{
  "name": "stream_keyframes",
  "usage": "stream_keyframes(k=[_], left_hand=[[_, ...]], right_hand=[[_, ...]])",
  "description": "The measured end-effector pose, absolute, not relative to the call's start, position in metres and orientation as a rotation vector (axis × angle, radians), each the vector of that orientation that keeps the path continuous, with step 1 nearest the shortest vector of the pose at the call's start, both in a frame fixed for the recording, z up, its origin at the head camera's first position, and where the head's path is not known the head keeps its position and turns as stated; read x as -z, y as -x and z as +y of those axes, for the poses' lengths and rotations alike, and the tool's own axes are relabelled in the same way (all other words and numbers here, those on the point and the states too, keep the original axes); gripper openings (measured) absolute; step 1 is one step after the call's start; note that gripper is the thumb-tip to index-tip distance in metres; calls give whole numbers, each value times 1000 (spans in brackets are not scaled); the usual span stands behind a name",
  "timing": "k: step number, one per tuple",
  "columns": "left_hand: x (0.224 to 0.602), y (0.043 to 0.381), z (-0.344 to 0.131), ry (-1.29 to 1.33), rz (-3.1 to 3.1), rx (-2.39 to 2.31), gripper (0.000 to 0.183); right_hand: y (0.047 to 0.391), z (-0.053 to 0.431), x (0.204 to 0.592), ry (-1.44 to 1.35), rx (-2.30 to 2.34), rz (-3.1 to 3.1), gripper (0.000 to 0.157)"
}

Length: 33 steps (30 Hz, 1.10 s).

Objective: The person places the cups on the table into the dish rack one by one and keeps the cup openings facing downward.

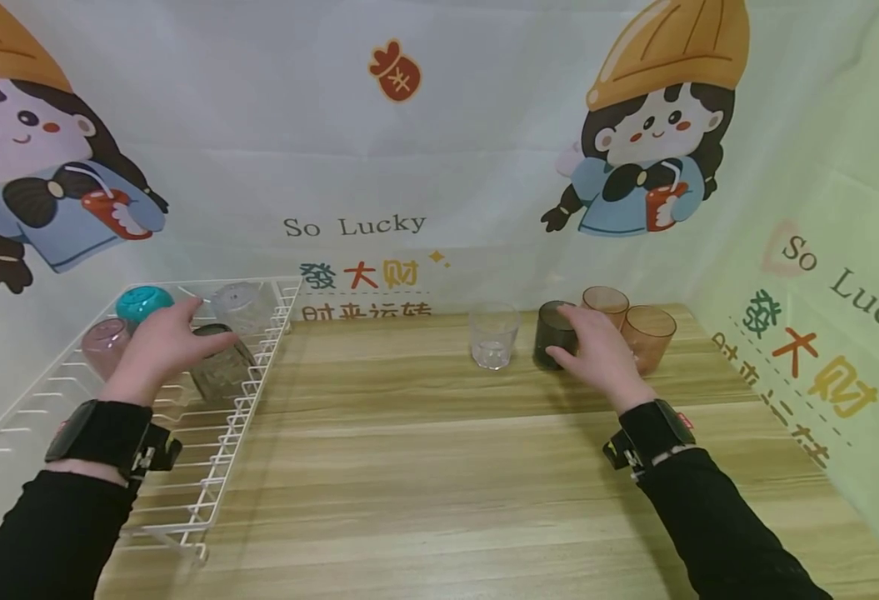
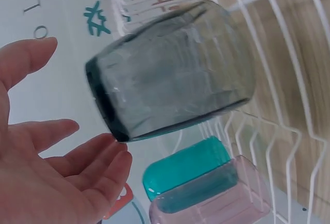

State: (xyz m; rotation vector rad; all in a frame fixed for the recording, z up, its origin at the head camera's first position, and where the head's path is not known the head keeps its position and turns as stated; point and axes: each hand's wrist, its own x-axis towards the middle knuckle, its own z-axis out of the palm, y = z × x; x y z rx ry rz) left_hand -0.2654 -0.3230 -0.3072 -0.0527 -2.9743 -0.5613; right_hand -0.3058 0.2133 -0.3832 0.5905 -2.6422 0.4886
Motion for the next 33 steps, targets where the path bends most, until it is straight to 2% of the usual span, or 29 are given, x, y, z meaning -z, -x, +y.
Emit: stream_keyframes(k=[18, 33], left_hand=[[289, 248, -305, 123, -2904, 635, 95], [269, 220, -276, 297, -2830, 618, 88]], right_hand=[[315, 211, 394, -598, -429, -2607, 57], [314, 209, 403, -626, -360, -2571, 53]])
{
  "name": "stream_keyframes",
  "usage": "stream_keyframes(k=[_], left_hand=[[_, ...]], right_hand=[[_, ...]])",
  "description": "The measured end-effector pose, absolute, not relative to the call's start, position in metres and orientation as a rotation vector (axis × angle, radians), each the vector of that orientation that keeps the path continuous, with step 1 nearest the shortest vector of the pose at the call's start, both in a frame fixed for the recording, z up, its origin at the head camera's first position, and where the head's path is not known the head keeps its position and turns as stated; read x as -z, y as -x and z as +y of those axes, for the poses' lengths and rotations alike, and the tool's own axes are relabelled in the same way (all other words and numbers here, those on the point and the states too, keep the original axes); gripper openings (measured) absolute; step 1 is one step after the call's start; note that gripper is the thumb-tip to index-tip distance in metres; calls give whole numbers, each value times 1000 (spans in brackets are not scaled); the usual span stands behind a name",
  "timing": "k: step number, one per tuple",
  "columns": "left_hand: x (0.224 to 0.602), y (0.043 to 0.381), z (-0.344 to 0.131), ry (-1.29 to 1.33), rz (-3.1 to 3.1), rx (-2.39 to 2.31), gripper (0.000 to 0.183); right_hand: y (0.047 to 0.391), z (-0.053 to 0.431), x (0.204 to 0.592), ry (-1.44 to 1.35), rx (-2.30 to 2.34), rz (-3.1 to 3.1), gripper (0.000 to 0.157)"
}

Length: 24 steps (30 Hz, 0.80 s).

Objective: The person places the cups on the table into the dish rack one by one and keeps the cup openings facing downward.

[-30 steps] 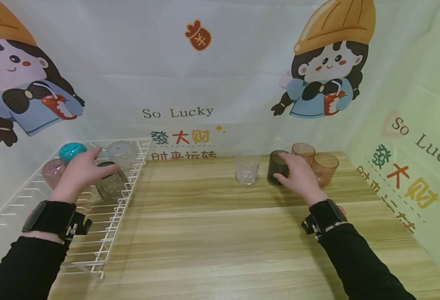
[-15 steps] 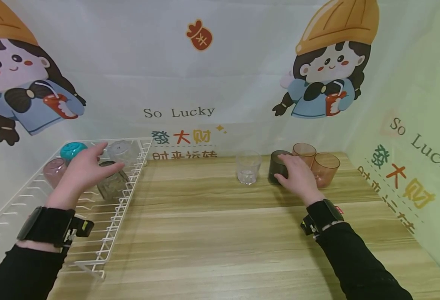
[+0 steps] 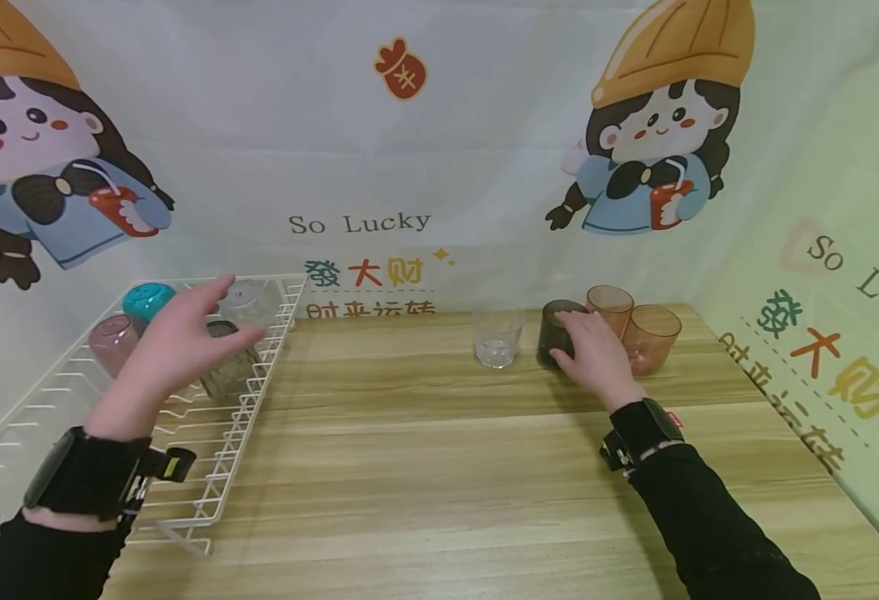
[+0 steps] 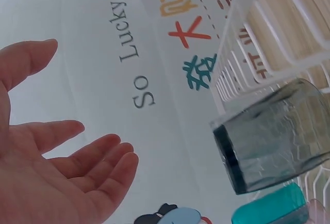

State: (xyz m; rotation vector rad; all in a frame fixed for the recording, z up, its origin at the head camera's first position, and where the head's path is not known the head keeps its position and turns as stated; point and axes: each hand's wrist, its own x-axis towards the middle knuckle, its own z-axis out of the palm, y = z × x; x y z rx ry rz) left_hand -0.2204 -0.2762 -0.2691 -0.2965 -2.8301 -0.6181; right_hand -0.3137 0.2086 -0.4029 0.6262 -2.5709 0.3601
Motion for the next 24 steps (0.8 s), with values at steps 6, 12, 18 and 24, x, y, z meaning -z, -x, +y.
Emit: stream_keyframes(k=[6, 12, 18, 24], left_hand=[[269, 210, -259, 361, -2807, 601, 87], [269, 201, -240, 499, -2731, 560, 84], [267, 194, -223, 575, -2732, 568, 83], [266, 190, -209, 616, -2750, 592, 83]], right_hand=[[314, 210, 406, -627, -320, -2551, 49], [317, 209, 408, -654, -309, -2493, 39], [320, 209, 408, -648, -295, -2476, 32], [322, 209, 407, -621, -277, -2488, 27]])
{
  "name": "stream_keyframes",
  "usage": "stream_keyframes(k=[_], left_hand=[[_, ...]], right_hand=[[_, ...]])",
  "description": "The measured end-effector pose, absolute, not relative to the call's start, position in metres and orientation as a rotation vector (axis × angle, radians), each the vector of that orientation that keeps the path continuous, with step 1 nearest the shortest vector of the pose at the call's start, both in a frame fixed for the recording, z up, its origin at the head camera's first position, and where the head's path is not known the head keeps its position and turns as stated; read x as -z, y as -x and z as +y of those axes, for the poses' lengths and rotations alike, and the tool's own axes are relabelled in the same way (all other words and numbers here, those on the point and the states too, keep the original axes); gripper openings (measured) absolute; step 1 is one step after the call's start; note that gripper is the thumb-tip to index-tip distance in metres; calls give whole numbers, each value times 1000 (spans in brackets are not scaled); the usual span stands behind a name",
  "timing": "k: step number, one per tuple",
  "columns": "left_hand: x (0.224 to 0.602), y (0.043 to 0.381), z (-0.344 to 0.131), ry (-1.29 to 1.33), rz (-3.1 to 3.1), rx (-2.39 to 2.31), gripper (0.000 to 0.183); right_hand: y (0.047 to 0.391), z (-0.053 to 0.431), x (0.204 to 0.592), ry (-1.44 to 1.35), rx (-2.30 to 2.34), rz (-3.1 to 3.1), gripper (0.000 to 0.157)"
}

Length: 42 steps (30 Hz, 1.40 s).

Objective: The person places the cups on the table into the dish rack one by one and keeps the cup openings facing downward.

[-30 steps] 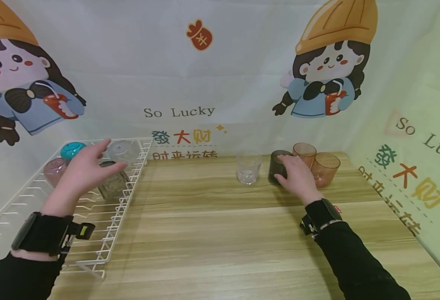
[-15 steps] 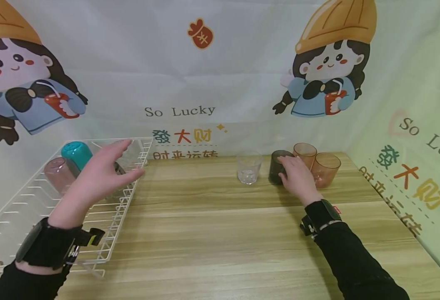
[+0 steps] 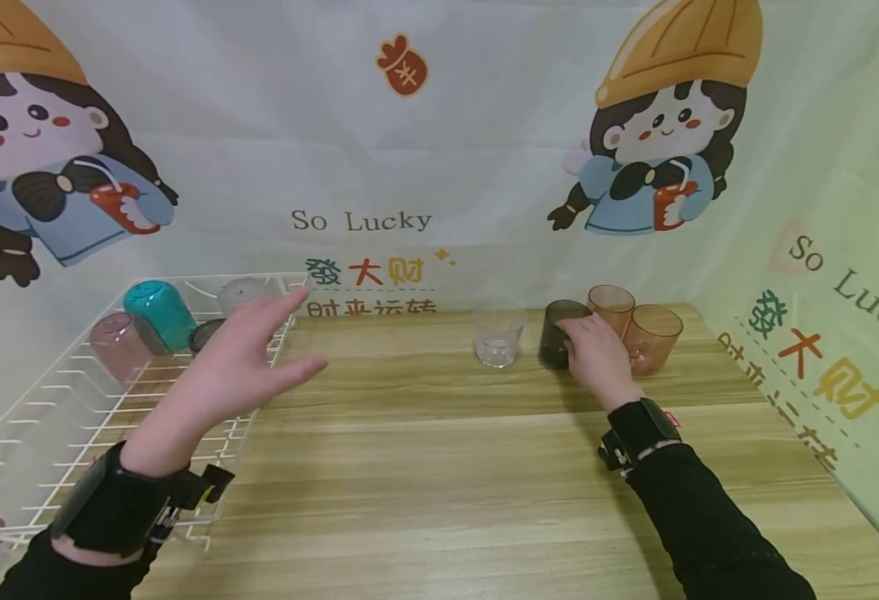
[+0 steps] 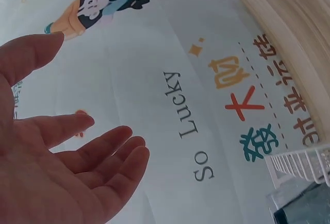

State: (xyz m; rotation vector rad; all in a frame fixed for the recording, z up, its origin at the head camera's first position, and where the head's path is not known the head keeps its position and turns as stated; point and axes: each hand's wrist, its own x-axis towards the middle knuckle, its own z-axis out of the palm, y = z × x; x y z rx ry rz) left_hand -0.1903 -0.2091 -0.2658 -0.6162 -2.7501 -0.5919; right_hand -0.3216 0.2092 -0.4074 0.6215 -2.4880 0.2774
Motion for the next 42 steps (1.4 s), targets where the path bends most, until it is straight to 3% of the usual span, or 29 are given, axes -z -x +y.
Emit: stream_keyframes(k=[15, 42], left_hand=[[273, 193, -182, 724, -2767, 602, 82], [281, 196, -149, 770, -2766, 620, 86]], right_hand=[[312, 212, 404, -519, -337, -2521, 22], [269, 203, 372, -705, -478, -2191, 23]])
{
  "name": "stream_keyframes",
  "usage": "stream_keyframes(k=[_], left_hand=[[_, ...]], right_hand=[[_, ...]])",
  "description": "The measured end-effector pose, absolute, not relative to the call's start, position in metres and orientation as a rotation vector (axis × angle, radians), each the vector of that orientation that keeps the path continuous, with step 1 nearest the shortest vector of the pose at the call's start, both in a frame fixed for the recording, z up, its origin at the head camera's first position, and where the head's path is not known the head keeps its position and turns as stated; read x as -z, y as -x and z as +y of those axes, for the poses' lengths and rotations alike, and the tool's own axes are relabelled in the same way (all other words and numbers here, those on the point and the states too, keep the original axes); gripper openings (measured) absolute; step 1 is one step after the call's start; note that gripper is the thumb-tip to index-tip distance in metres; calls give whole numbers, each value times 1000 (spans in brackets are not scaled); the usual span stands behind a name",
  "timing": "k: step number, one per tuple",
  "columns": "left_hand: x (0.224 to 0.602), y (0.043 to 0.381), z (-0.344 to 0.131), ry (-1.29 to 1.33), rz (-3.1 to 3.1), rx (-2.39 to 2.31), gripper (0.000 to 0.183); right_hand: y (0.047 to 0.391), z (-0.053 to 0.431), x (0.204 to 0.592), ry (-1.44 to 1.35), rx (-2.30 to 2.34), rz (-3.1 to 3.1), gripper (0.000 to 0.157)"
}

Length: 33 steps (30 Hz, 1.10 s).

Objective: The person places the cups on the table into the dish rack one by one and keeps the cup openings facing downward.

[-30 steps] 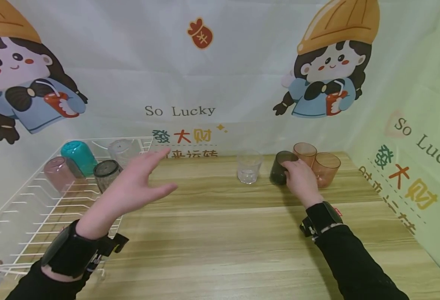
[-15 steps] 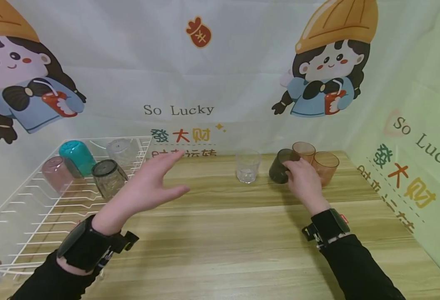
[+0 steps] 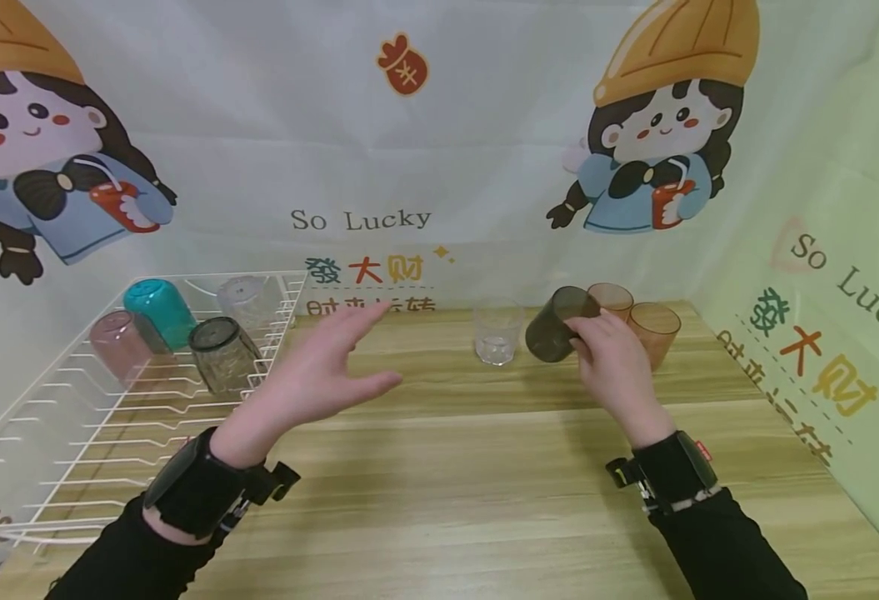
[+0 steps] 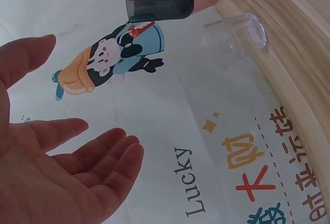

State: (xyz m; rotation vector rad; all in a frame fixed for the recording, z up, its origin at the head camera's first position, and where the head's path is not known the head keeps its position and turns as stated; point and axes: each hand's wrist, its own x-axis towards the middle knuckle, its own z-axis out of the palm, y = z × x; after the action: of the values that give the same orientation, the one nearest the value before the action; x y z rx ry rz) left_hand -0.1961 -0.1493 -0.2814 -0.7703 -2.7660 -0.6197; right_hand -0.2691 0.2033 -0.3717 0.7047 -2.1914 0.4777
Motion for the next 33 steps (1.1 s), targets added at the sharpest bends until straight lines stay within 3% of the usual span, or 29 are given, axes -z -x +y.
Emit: stream_keyframes(k=[22, 33], left_hand=[[286, 192, -129, 773, -2616, 880, 86], [294, 196, -121, 732, -2632, 933, 94]], right_hand=[[237, 165, 341, -836, -795, -1994, 22], [228, 151, 343, -776, -1014, -1956, 22]])
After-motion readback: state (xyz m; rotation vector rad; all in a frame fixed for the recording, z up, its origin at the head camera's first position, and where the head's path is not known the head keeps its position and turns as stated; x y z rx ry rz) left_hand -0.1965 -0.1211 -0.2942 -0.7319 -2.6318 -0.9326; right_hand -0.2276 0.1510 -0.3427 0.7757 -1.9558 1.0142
